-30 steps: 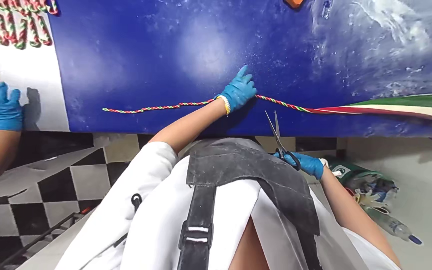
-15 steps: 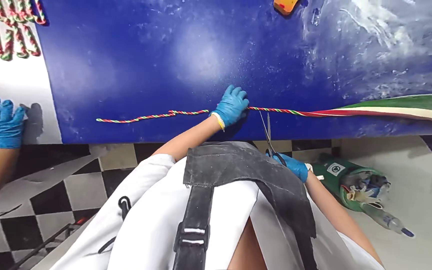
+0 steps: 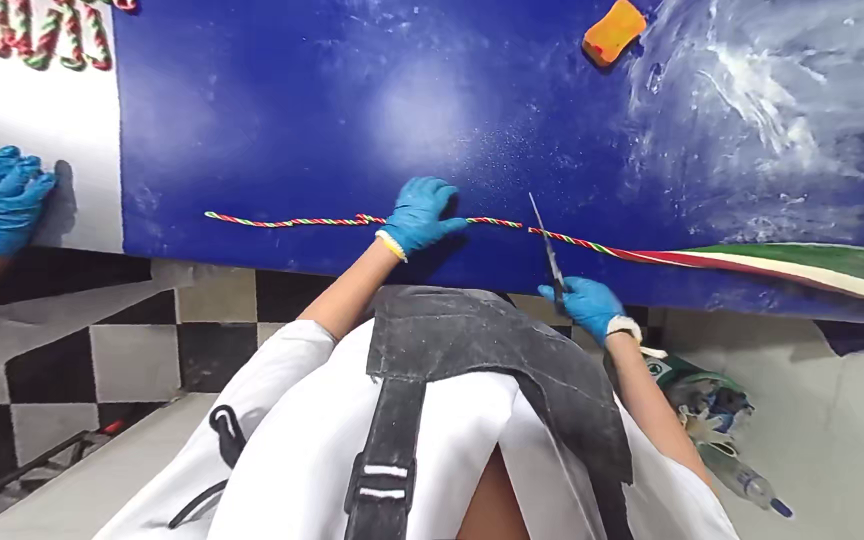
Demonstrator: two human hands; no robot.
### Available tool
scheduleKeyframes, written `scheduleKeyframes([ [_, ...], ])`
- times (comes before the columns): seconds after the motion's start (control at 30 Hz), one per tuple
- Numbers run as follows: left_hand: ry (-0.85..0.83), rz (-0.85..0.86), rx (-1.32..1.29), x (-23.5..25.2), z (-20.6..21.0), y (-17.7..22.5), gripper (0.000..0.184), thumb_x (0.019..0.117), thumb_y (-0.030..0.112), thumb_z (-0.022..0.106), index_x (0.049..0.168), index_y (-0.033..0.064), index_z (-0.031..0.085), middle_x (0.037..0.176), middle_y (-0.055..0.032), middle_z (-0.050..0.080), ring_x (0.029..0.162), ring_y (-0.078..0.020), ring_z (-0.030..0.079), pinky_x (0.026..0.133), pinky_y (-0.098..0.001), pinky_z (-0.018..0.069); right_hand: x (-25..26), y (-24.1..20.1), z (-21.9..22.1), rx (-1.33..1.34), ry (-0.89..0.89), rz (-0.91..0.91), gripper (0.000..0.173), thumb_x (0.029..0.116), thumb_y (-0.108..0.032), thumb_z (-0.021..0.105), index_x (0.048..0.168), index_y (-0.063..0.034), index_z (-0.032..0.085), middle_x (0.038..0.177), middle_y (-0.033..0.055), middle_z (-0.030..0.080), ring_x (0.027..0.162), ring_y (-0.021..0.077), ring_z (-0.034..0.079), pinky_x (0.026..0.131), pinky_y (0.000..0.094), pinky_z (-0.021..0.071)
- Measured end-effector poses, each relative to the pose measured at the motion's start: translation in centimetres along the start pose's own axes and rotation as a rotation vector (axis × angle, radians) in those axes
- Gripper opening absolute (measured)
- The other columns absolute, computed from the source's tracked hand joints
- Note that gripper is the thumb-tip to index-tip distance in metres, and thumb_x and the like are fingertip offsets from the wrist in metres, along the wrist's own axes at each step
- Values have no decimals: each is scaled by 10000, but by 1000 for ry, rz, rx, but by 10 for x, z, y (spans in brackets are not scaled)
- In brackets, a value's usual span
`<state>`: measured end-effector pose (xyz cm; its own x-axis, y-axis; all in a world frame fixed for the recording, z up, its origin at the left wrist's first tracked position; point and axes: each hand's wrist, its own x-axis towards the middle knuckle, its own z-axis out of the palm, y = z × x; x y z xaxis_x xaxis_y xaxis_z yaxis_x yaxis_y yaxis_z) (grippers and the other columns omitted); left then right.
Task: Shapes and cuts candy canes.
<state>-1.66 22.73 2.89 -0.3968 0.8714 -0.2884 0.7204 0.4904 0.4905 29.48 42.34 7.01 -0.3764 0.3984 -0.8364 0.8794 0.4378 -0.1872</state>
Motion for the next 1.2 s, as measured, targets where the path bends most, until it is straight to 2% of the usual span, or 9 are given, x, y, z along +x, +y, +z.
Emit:
scheduleKeyframes([
  [0.1,40,-166,22,-40,-25,-62,649,914,609,642,1374,151,633,1435,-123,592,1392,-326,498,1198,-562,334,6,-40,-42,-356,228,111,462,963,-470,620,1146,-54,706,1123,265,711,1096,496,659,880,749,464],
  [0.2,54,-243,33,-75,-34,-112,594,891,582,683,1344,198,667,1437,-122,589,1403,-332,481,1199,-579,312,35,-72,-46,-456,554,-136,383,1002,-350,597,1233,-59,687,1201,270,684,1134,504,635,931,733,455],
  [0.27,63,-215,58,-88,-30,-122,571,873,593,694,1322,240,685,1473,-127,561,1443,-347,434,1223,-600,254,66,-82,-28,-437,594,-419,548,1023,-482,523,1468,-164,561,1481,171,564,1368,414,516,1102,665,385],
  [0.4,175,-54,103,-75,-9,-108,383,941,511,633,1181,236,747,1494,-129,549,1485,-364,381,1253,-622,184,110,-95,23,-461,597,-618,794,980,-709,379,1589,-201,406,1681,133,313,1571,350,239,1248,608,207],
  [0.5,227,-50,106,-53,-7,-107,314,990,418,583,1093,179,757,1481,-113,568,1487,-352,390,1254,-604,203,117,-92,48,-452,684,-667,670,1042,-590,298,1588,-220,418,1682,142,310,1579,367,209,1262,619,151],
  [0.6,190,-59,62,-45,-19,-114,321,987,415,589,1164,196,744,1477,-111,572,1481,-359,394,1246,-598,224,117,-110,68,-431,706,-729,665,1056,-543,276,1587,-169,416,1669,160,333,1571,386,229,1265,620,149],
  [0.77,114,-150,25,-89,-46,-154,648,787,707,707,1201,209,726,1532,-124,512,1500,-366,358,1249,-596,216,121,-197,97,-380,827,-790,803,991,-640,413,1599,-117,376,1679,150,316,1578,349,227,1280,575,166],
  [0.9,88,-162,75,-121,-48,-194,285,927,423,684,1106,211,751,1533,-129,513,1511,-387,331,1246,-614,192,127,-250,97,-438,785,-766,781,977,-710,378,1609,-250,367,1712,116,238,1596,345,148,1265,631,102],
  [1.2,193,-430,114,-78,-94,-241,286,936,312,670,1126,113,747,1491,-175,541,1471,-413,384,1204,-642,277,128,-296,113,-426,718,-790,542,1048,-524,348,1504,-294,530,1675,71,341,1582,337,201,1266,604,139],
])
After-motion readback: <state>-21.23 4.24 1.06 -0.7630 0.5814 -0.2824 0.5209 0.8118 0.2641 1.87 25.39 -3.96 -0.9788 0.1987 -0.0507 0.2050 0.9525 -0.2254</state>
